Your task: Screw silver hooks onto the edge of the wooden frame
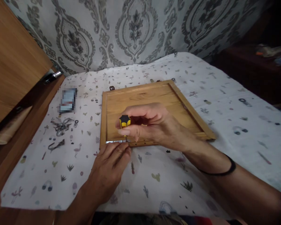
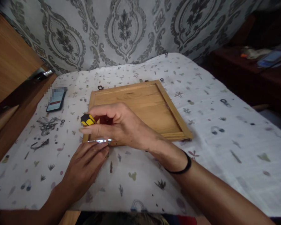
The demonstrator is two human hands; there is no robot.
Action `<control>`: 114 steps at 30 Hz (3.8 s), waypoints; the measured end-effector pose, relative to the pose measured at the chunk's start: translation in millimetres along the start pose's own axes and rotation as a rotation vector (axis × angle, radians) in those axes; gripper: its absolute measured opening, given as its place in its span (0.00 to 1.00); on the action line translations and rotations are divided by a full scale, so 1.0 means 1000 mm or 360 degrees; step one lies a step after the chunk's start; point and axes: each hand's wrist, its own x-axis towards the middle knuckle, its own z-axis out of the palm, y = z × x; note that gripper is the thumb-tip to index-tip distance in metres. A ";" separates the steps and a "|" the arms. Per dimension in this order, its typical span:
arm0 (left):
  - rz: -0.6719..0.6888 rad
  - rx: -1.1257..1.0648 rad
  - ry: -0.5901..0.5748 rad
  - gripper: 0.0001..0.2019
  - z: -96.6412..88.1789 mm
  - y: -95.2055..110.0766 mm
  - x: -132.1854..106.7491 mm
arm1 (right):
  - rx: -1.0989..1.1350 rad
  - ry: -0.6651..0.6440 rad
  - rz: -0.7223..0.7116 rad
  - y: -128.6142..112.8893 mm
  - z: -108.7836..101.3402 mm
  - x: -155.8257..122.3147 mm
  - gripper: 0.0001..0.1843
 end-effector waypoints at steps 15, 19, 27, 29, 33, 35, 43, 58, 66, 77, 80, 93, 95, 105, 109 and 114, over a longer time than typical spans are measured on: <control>0.0006 -0.0009 -0.0034 0.11 0.000 0.000 0.000 | 0.0038 -0.0076 -0.0104 0.001 -0.007 -0.003 0.08; -0.0008 -0.0022 -0.0023 0.11 0.001 0.000 0.000 | -0.0015 0.0164 -0.0184 0.006 0.000 0.000 0.17; -0.0002 -0.0039 -0.0025 0.11 0.001 -0.001 -0.001 | -0.0054 0.0177 -0.0161 0.010 0.000 -0.001 0.17; -0.0005 -0.0047 -0.0030 0.10 0.001 -0.001 -0.001 | 0.0000 0.0046 -0.0114 0.009 -0.005 -0.002 0.14; -0.0005 -0.0047 -0.0030 0.10 0.001 -0.001 0.000 | 0.0157 -0.0095 -0.0036 0.010 -0.005 -0.001 0.16; 0.0000 -0.0058 -0.0022 0.10 0.000 -0.001 0.001 | 0.0173 0.0035 -0.0067 0.014 -0.002 0.001 0.19; -0.0006 -0.0043 -0.0025 0.11 -0.001 0.000 0.001 | 0.0142 0.0179 -0.0083 0.018 0.003 0.003 0.19; 0.0002 -0.0058 -0.0046 0.11 0.002 0.000 0.000 | 0.0177 0.0180 -0.0051 0.007 0.001 -0.001 0.17; -0.0019 -0.0059 -0.0045 0.10 0.002 0.000 -0.001 | 0.0068 0.0193 -0.0147 0.004 0.002 -0.002 0.10; -0.0024 -0.0032 0.0004 0.10 0.000 0.000 0.001 | 0.0008 0.0190 -0.0217 0.005 0.000 -0.002 0.10; -0.0036 -0.0040 -0.0024 0.10 0.000 0.000 0.000 | 0.0017 0.0119 -0.0194 0.005 -0.003 -0.003 0.09; -0.0035 -0.0028 -0.0031 0.10 0.001 0.000 0.000 | -0.0092 0.0104 -0.0202 0.003 -0.002 -0.003 0.06; -0.0035 -0.0024 -0.0027 0.10 0.000 0.000 0.000 | -0.0066 0.0077 -0.0197 0.003 -0.002 -0.003 0.05; -0.0052 0.0000 -0.0011 0.10 0.001 0.000 0.000 | -0.0197 0.0353 -0.0262 0.008 0.004 0.000 0.15; -0.0031 -0.0021 0.0001 0.10 0.002 -0.001 0.000 | -0.0109 0.0169 -0.0238 0.005 -0.001 -0.002 0.09; -0.0021 -0.0032 -0.0003 0.09 0.001 -0.002 0.001 | -0.0143 0.0291 -0.0238 0.008 0.002 -0.001 0.17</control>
